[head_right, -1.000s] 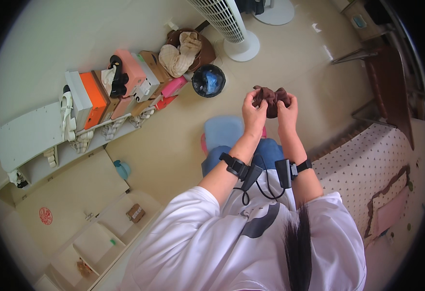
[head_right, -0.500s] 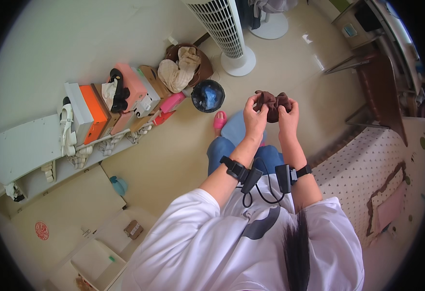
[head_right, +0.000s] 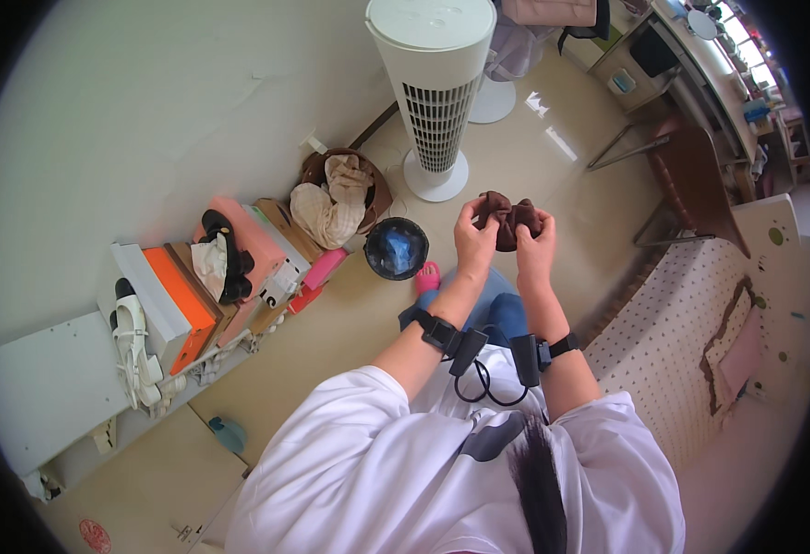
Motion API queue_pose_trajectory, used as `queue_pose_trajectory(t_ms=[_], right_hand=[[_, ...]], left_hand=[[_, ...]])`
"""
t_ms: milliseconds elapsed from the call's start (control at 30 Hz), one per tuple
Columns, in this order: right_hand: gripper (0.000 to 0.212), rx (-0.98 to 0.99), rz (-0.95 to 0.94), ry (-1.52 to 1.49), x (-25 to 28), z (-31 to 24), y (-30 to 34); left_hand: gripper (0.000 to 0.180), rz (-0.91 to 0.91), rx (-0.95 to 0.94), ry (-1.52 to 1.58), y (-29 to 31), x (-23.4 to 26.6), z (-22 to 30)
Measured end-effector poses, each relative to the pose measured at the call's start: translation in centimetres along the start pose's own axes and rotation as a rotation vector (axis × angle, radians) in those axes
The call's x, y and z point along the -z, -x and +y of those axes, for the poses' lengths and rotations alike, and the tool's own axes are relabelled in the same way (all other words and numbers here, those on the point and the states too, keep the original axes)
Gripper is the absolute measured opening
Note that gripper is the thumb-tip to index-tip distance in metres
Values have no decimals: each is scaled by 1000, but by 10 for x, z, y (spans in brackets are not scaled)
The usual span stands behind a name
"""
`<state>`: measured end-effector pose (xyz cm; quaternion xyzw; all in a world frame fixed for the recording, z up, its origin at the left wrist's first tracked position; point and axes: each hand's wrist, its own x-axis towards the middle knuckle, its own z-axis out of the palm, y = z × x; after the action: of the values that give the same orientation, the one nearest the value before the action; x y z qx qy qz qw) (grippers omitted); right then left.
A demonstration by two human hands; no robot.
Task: The person cleans a white tower fan with a dark cloth, wiping the top, sides, and base. They then move to a shoe rack, rearranging shoe boxes and wiping the shelves with the same cloth.
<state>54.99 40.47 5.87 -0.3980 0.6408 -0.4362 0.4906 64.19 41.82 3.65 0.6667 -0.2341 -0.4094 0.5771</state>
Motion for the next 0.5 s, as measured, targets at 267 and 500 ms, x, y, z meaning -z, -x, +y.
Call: queue_pose_trajectory(t_ms=[267, 500], right_hand=[[31, -28, -35, 48, -35, 0, 2], [30, 322, -91, -50, -62, -58, -28]], left_hand=[[34, -22, 79, 187, -22, 27, -8], [34, 117, -63, 462, -41, 32, 77]])
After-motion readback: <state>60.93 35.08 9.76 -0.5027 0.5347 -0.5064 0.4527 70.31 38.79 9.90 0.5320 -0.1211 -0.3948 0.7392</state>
